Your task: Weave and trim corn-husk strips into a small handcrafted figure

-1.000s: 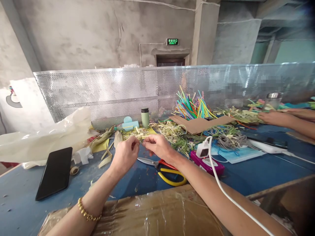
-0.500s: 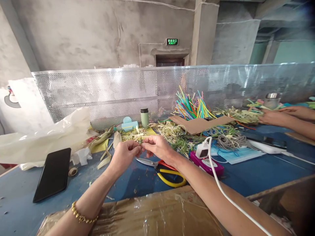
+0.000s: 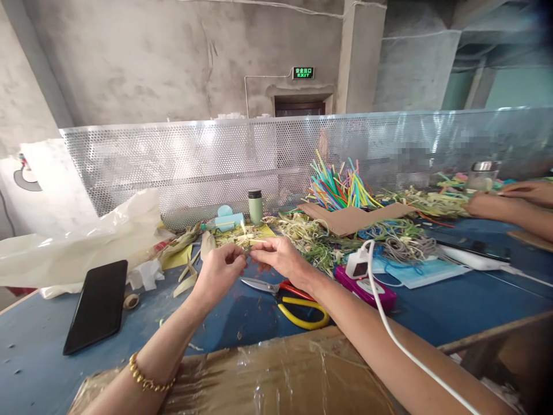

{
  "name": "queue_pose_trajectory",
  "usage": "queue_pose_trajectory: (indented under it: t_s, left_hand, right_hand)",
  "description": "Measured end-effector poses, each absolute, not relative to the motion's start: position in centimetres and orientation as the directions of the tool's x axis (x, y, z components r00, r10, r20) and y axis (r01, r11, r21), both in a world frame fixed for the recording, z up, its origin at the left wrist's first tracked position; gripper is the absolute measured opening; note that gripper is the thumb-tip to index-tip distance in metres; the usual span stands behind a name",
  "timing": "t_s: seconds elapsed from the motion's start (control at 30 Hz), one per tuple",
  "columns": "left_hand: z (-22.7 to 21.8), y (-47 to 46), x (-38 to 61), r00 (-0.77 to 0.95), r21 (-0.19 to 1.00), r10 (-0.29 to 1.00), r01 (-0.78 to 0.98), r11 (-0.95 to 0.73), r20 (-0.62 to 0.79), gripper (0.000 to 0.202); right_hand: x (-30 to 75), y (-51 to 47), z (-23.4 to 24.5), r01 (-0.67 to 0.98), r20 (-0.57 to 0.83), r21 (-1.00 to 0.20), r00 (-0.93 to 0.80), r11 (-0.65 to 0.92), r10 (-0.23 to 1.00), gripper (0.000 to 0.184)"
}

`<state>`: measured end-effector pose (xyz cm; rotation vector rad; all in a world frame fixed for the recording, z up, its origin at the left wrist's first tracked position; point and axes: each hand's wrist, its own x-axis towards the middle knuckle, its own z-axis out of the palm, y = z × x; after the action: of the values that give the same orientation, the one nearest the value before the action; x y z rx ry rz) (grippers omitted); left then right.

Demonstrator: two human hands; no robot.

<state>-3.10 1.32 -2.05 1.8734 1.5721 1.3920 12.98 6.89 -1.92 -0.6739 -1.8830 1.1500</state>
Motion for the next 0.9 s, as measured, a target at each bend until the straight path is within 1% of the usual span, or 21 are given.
queue_pose_trajectory:
  t_s: [0.1,0.23,0.33,0.43,0.67,0.8,0.9]
  left_hand:
    - [-2.3,1.6,-3.1,-0.051,0.799,0.883,0.453,-0.396,0.467,0.014]
    - [-2.8,2.1,-3.4,-0.049,0.779,0.856,0.443,-0.443,0.515,0.017]
    - [-2.8,2.1,-3.5,-0.115,0.778,0.844,0.469,-0.419,0.524,0.018]
    - [-2.6,1.9,-3.4,-0.161,0.786,0.840,0.477,-0.393,0.517,0.017]
    - [-2.6,1.8,-2.9,-0.097,0.831,0.876,0.380,-0.406,0.472,0.017]
    - [-2.7,1.8,-2.9,-0.118,0.826,0.870,0.397,-0.401,0.479,0.018]
    - [-2.6,1.8,-2.9,-0.126,0.819,0.870,0.421,-0.389,0.477,0.020]
  right_hand:
    - [12.9,7.2,-2.4,-0.033,0.368,-0.905,-0.562,0.425,0.740,0.016]
    - [12.6,7.6,-3.1,-0.068,0.365,-0.912,-0.586,0.405,0.723,0.017]
    - [12.6,7.5,-3.0,-0.038,0.332,-0.926,-0.555,0.376,0.762,0.011]
    - [12.7,7.4,-2.8,0.022,0.316,-0.922,-0.533,0.386,0.785,0.006]
    - [12.6,7.2,-2.7,0.022,0.349,-0.903,-0.542,0.428,0.765,0.004]
    - [12.5,6.9,-2.4,0.069,0.354,-0.888,-0.531,0.455,0.770,0.008]
    - [12.5,7.0,-2.6,0.082,0.385,-0.864,-0.528,0.497,0.756,0.007]
